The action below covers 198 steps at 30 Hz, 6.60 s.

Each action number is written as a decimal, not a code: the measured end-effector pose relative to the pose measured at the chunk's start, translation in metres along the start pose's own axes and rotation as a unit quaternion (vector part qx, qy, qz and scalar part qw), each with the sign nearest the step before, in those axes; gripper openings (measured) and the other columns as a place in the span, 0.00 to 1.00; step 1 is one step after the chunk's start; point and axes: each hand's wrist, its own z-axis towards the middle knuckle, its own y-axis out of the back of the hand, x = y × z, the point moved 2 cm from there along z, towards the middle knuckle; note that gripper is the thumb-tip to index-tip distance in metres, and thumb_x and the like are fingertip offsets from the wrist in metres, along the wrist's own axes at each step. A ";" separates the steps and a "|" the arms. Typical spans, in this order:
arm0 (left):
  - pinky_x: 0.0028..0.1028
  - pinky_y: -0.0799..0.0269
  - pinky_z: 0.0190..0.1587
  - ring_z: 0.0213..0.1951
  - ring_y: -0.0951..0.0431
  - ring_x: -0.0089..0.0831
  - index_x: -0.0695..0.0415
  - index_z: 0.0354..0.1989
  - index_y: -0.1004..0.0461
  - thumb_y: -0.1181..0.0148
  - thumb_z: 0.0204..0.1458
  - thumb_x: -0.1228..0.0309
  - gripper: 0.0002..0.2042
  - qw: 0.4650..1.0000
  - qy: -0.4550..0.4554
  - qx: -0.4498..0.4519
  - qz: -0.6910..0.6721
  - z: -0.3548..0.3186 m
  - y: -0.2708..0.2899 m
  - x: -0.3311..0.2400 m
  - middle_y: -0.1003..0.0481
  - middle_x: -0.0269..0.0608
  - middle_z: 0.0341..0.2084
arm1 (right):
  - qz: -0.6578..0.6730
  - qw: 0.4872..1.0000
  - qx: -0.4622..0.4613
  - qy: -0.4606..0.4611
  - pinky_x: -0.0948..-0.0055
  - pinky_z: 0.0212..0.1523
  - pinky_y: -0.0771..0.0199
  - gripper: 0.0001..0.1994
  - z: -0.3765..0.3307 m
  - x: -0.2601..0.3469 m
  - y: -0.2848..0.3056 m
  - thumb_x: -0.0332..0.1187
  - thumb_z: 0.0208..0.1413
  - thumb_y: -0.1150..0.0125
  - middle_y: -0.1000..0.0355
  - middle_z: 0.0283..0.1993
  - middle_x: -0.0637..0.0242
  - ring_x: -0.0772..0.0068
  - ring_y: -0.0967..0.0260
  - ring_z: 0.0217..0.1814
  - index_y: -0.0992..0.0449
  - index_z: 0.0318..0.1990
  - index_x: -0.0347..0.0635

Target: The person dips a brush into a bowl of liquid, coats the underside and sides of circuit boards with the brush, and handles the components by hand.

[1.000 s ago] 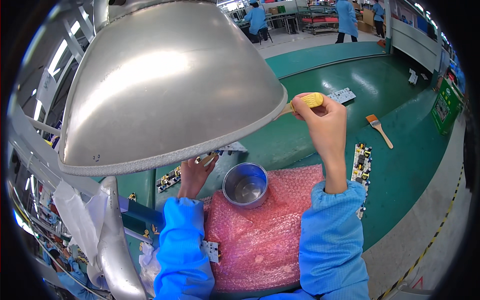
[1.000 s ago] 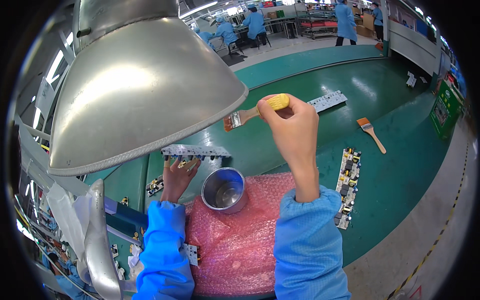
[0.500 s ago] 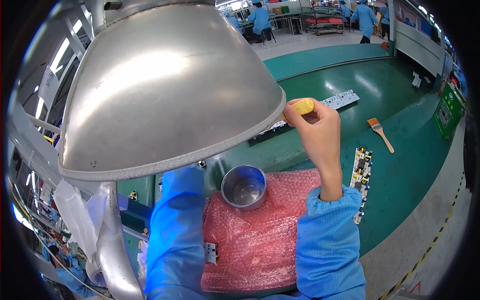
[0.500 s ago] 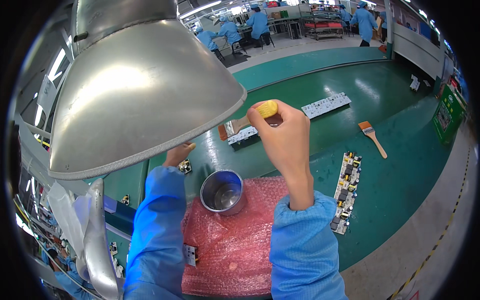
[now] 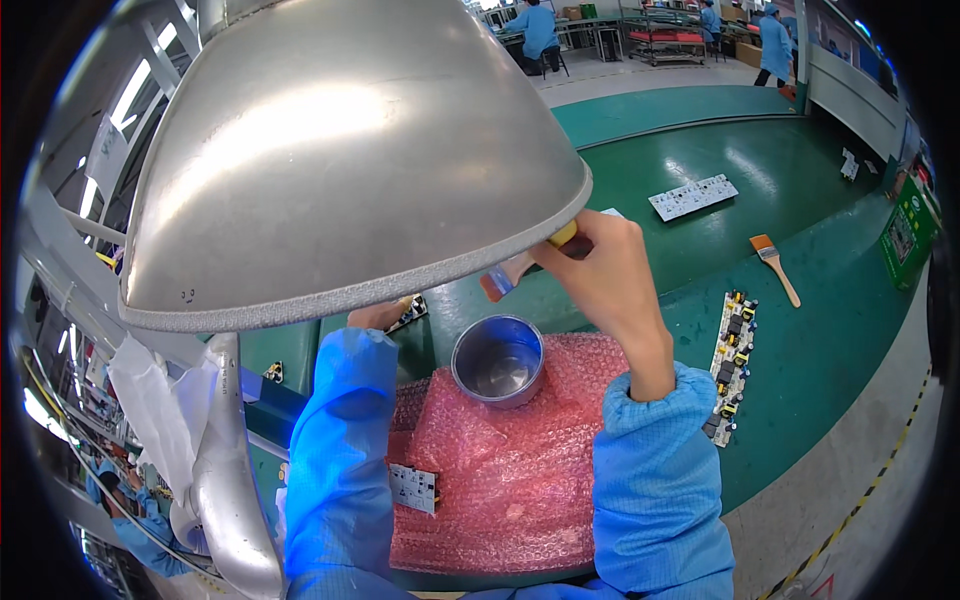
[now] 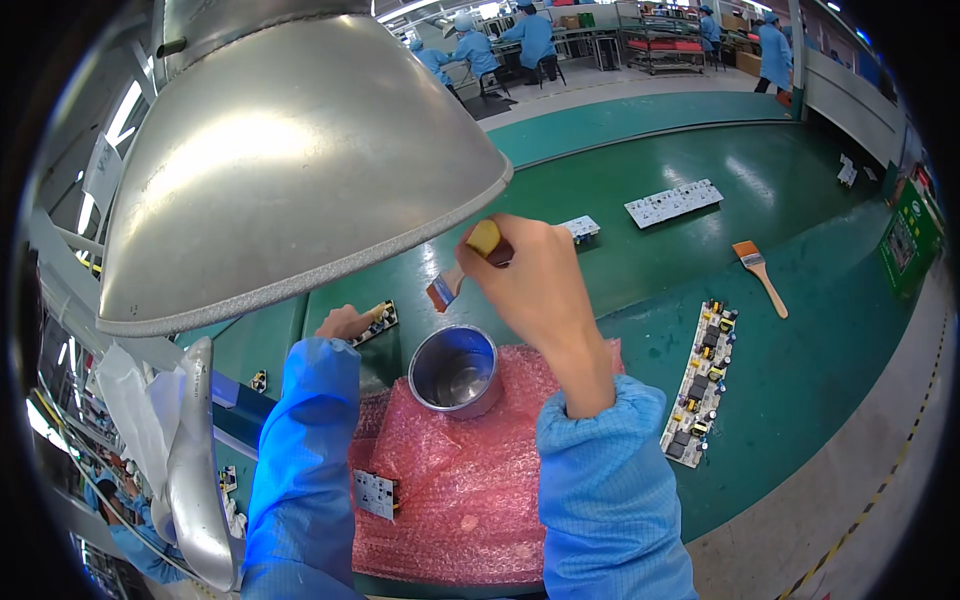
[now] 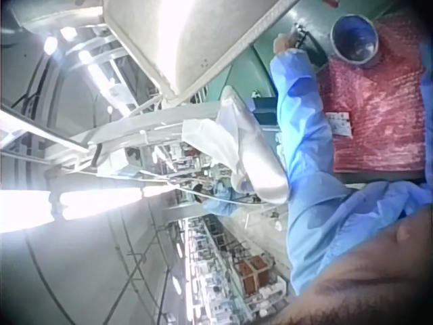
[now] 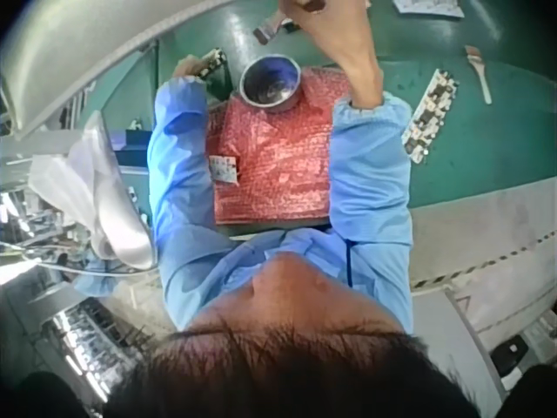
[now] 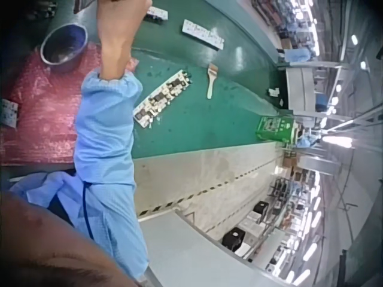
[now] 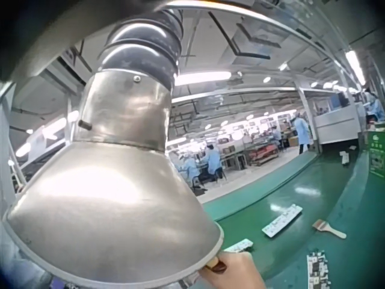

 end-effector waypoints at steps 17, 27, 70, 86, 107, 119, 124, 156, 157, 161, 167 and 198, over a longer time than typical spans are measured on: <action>0.36 0.33 0.50 0.50 0.27 0.45 0.57 0.47 0.27 0.42 0.36 0.40 0.36 0.997 0.048 -0.013 0.064 0.026 -0.013 0.028 0.26 0.52 0.46 | -0.092 0.971 0.207 -0.072 0.59 0.37 0.29 0.12 -0.016 -0.028 -0.038 0.33 0.40 0.35 0.28 0.31 0.49 0.46 0.29 0.34 0.24 0.31 0.35; 0.21 0.32 0.37 0.38 0.24 0.25 0.57 0.45 0.28 0.45 0.53 0.61 0.15 0.938 -0.174 -0.105 -0.281 -0.017 0.015 0.057 0.24 0.42 0.34 | -0.273 0.930 0.196 -0.150 0.58 0.38 0.29 0.09 -0.033 -0.055 -0.069 0.38 0.39 0.33 0.26 0.31 0.58 0.51 0.28 0.36 0.21 0.29 0.47; 0.34 0.26 0.44 0.44 0.26 0.36 0.63 0.51 0.37 0.49 0.58 0.64 0.18 0.623 -0.265 -0.053 -0.734 -0.067 0.020 0.042 0.31 0.43 0.47 | -0.128 0.984 0.096 -0.077 0.69 0.37 0.31 0.14 -0.014 -0.044 -0.045 0.28 0.41 0.34 0.26 0.34 0.58 0.65 0.30 0.35 0.25 0.38 0.35; 0.29 0.25 0.41 0.43 0.26 0.33 0.62 0.55 0.37 0.53 0.60 0.65 0.18 0.641 -0.222 -0.065 -0.731 -0.066 0.019 0.038 0.31 0.41 0.45 | 0.008 0.973 0.169 -0.157 0.76 0.34 0.30 0.10 -0.011 -0.030 -0.036 0.33 0.48 0.35 0.25 0.32 0.66 0.77 0.31 0.31 0.22 0.34 0.36; 0.29 0.25 0.41 0.42 0.26 0.32 0.63 0.50 0.35 0.54 0.60 0.66 0.15 0.649 -0.227 -0.049 -0.724 -0.066 0.017 0.032 0.30 0.42 0.44 | -0.020 0.972 0.107 -0.208 0.76 0.31 0.26 0.15 -0.008 -0.082 -0.024 0.27 0.47 0.38 0.25 0.35 0.60 0.73 0.27 0.33 0.28 0.42 0.29; 0.36 0.24 0.44 0.40 0.26 0.37 0.62 0.38 0.35 0.54 0.57 0.74 0.05 0.622 -0.217 -0.052 -0.751 -0.059 0.010 0.041 0.32 0.42 0.37 | -0.068 0.987 0.025 -0.144 0.75 0.34 0.25 0.10 -0.005 -0.044 0.003 0.27 0.47 0.39 0.25 0.31 0.60 0.74 0.27 0.33 0.23 0.35 0.29; 0.39 0.24 0.45 0.41 0.27 0.38 0.62 0.37 0.37 0.56 0.56 0.78 0.02 0.606 -0.215 -0.041 -0.765 -0.055 0.006 0.042 0.33 0.41 0.36 | 0.044 0.980 -0.013 -0.195 0.75 0.38 0.25 0.11 -0.006 -0.033 0.001 0.28 0.49 0.39 0.25 0.34 0.61 0.74 0.27 0.36 0.24 0.38 0.30; 0.54 0.43 0.58 0.57 0.40 0.62 0.52 0.62 0.45 0.60 0.56 0.46 0.30 0.448 -0.247 0.154 -0.845 -0.061 0.000 0.020 0.42 0.50 0.60 | 0.174 0.972 -0.067 -0.143 0.73 0.39 0.25 0.11 -0.007 -0.012 -0.021 0.20 0.47 0.45 0.25 0.36 0.61 0.71 0.27 0.39 0.26 0.39 0.29; 0.54 0.43 0.58 0.57 0.40 0.62 0.52 0.62 0.45 0.60 0.56 0.46 0.30 0.455 -0.250 0.151 -0.841 -0.064 0.001 0.017 0.42 0.50 0.60 | 0.212 0.963 -0.073 -0.149 0.72 0.40 0.25 0.10 -0.007 -0.017 -0.024 0.20 0.49 0.46 0.25 0.38 0.61 0.70 0.27 0.41 0.26 0.40 0.29; 0.52 0.44 0.60 0.58 0.37 0.45 0.52 0.60 0.40 0.56 0.55 0.47 0.28 0.426 -0.274 0.184 -0.842 -0.077 -0.001 -0.001 0.37 0.42 0.59 | 0.376 0.908 -0.078 -0.169 0.68 0.44 0.22 0.11 -0.011 -0.007 -0.041 0.23 0.54 0.47 0.27 0.43 0.59 0.67 0.27 0.44 0.29 0.44 0.29; 0.52 0.52 0.64 0.62 0.43 0.49 0.56 0.63 0.48 0.57 0.59 0.52 0.28 0.403 -0.286 0.206 -0.844 -0.074 -0.015 -0.004 0.46 0.45 0.63 | 0.409 0.896 -0.031 -0.172 0.68 0.41 0.20 0.13 -0.021 0.013 -0.067 0.23 0.54 0.45 0.28 0.44 0.56 0.64 0.26 0.44 0.31 0.46 0.28; 0.55 0.48 0.62 0.60 0.38 0.46 0.49 0.61 0.42 0.61 0.59 0.49 0.25 0.455 -0.315 0.171 -0.815 -0.079 -0.012 -0.009 0.37 0.41 0.58 | 0.178 0.978 -0.087 -0.061 0.74 0.36 0.24 0.08 -0.003 0.004 -0.025 0.21 0.49 0.44 0.24 0.33 0.60 0.71 0.25 0.35 0.24 0.37 0.27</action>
